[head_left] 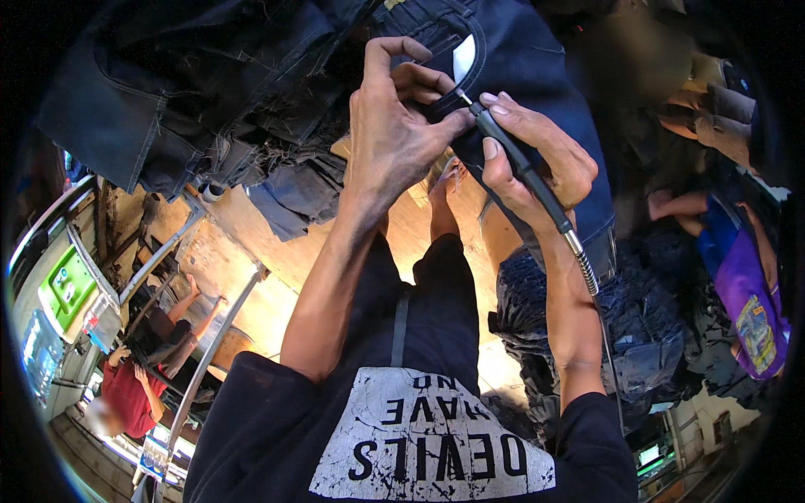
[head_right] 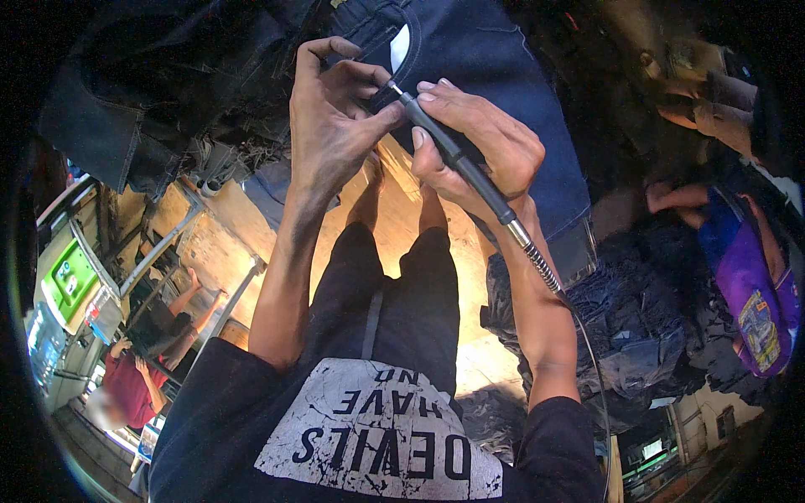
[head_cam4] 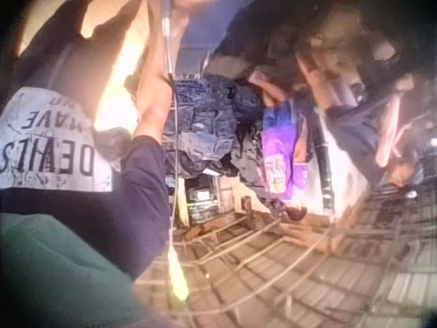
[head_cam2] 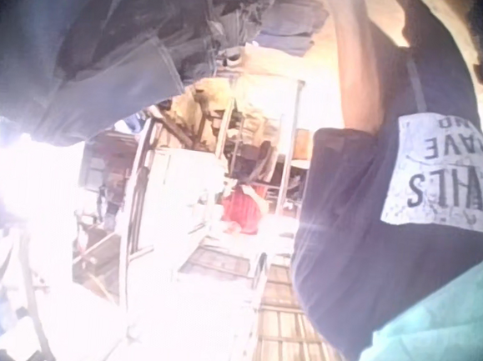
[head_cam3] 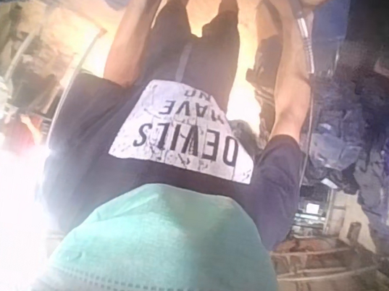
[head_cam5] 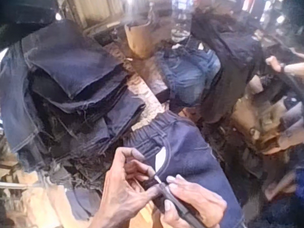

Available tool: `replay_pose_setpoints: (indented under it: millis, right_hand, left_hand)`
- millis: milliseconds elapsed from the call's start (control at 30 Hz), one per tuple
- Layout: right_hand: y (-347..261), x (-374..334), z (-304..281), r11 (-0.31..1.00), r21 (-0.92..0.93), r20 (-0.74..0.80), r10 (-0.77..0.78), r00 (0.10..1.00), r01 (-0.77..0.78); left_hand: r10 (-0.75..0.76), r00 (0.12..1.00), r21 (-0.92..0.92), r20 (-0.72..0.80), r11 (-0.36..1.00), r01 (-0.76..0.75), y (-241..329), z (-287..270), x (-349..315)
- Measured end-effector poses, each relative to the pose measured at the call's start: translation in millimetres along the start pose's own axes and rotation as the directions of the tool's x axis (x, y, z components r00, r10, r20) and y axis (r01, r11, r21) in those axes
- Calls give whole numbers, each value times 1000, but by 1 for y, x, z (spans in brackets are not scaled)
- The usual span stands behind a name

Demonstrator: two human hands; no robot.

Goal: The person uses a handheld electric seam ripper to remove stitches from the seams and pockets of dark denim jeans. They repeatedly pick up jeans from a pile, position the tool along seams, and remove threads before placing the jeans back down.

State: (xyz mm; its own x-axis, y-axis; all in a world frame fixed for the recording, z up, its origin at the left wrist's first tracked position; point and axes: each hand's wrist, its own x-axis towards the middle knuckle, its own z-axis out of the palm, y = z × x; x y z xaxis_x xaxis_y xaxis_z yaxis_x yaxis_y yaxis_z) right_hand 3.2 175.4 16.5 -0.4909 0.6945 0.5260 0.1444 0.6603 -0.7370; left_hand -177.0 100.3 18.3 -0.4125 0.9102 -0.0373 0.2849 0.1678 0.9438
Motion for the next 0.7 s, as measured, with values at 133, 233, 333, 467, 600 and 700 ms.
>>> replay_pose_setpoints:
  millis: [133, 233, 333, 467, 600, 700]
  right_hand:
    - [0, 3, 5, 1000, -11, 7, -28, 1000, 28]
    - [2, 3, 7, 999, 6, 16, -52, 998, 52]
    - [2, 2, 4, 998, -34, 60, -43, 997, 45]
    - [0, 0, 2, 999, -54, 103, -3, 995, 8]
    - [-4, -1, -1, 999, -36, 161, 26, 987, -20]
    - [-3, -2, -1, 998, -50, 123, 34, 992, -28]
  left_hand:
    - [-45, 998, -60, 33, 997, 47, -3, -5, 3]
    - [-22, 998, -58, 52, 998, 25, 0, -8, 6]
    - [-111, 990, -46, 89, 992, 116, 8, -9, 9]
    - [-338, 930, -254, 145, 896, 365, 16, -10, 12]
    - [-225, 971, -227, 84, 944, 238, 10, -6, 12]
    - [-249, 966, -335, 76, 906, 259, 4, 0, 9]
